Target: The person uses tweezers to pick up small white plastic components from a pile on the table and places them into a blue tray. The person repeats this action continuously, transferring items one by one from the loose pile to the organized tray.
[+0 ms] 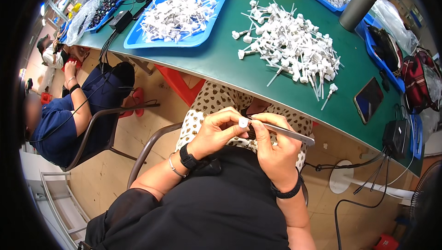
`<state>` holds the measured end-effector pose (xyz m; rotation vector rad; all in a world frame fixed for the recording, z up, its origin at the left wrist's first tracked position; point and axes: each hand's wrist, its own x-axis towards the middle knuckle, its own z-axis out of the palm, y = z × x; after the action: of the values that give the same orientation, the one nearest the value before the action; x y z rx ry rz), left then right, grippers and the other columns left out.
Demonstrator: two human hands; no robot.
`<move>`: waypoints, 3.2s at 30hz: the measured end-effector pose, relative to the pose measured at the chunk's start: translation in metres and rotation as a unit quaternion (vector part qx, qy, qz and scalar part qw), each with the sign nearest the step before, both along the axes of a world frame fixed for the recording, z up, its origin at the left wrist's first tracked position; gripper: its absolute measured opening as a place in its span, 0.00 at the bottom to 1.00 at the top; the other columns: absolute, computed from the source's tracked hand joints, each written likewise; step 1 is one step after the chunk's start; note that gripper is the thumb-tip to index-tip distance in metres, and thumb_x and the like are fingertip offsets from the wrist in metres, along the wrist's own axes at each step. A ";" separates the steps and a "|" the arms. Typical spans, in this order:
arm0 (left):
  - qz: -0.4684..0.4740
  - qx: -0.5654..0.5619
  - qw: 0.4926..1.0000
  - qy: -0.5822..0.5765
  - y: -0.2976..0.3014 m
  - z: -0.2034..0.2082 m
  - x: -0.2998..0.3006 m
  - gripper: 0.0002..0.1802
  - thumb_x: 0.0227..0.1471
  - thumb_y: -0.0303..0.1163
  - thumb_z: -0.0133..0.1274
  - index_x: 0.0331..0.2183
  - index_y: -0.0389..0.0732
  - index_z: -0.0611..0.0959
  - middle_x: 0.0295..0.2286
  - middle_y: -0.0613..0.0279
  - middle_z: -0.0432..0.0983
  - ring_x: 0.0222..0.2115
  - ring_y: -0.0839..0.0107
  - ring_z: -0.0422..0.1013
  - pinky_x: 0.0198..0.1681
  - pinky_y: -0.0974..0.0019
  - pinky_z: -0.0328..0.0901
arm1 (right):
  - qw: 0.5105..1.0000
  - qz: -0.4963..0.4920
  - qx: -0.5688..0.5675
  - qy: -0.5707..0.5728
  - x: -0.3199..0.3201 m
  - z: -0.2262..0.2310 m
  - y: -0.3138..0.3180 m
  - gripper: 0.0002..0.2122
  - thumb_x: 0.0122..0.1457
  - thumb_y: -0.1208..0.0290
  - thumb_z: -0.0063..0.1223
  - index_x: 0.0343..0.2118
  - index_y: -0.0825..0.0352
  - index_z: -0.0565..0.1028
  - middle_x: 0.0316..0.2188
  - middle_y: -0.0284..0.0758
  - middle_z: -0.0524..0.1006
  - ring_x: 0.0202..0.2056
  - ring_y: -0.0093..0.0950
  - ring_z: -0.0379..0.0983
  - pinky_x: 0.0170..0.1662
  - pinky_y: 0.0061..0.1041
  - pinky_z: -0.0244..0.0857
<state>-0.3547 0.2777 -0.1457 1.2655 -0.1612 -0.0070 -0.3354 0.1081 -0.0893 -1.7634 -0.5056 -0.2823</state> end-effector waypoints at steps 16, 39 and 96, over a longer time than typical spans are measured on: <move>0.050 0.072 0.995 -0.050 0.003 0.000 0.000 0.06 0.58 0.21 0.57 0.39 0.33 0.84 0.38 0.59 0.76 0.35 0.72 0.78 0.38 0.71 0.75 | 0.995 -0.002 0.073 0.071 0.000 -0.003 0.002 0.05 0.62 0.78 0.59 0.39 0.74 0.78 0.33 0.36 0.81 0.32 0.23 0.79 0.36 0.20 0.71; 0.335 0.266 0.891 -0.152 0.157 0.122 0.149 0.14 0.57 0.25 0.60 0.44 0.32 0.78 0.27 0.67 0.76 0.23 0.82 0.70 0.26 0.77 0.66 | 0.988 -0.012 0.145 0.054 0.004 0.015 -0.013 0.06 0.64 0.78 0.56 0.40 0.74 0.77 0.36 0.38 0.80 0.35 0.24 0.79 0.41 0.21 0.74; 0.078 0.224 0.964 -0.119 0.059 0.110 0.095 0.07 0.58 0.22 0.58 0.40 0.32 0.83 0.45 0.60 0.73 0.37 0.75 0.75 0.44 0.70 0.73 | 0.988 -0.008 0.131 0.085 0.008 0.012 -0.017 0.06 0.65 0.77 0.55 0.40 0.74 0.75 0.37 0.38 0.80 0.35 0.23 0.79 0.41 0.21 0.74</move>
<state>-0.2598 0.3369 -0.0354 1.7288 -0.2772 0.2570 -0.3276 0.0914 -0.0778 -1.5200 -0.3164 -0.1979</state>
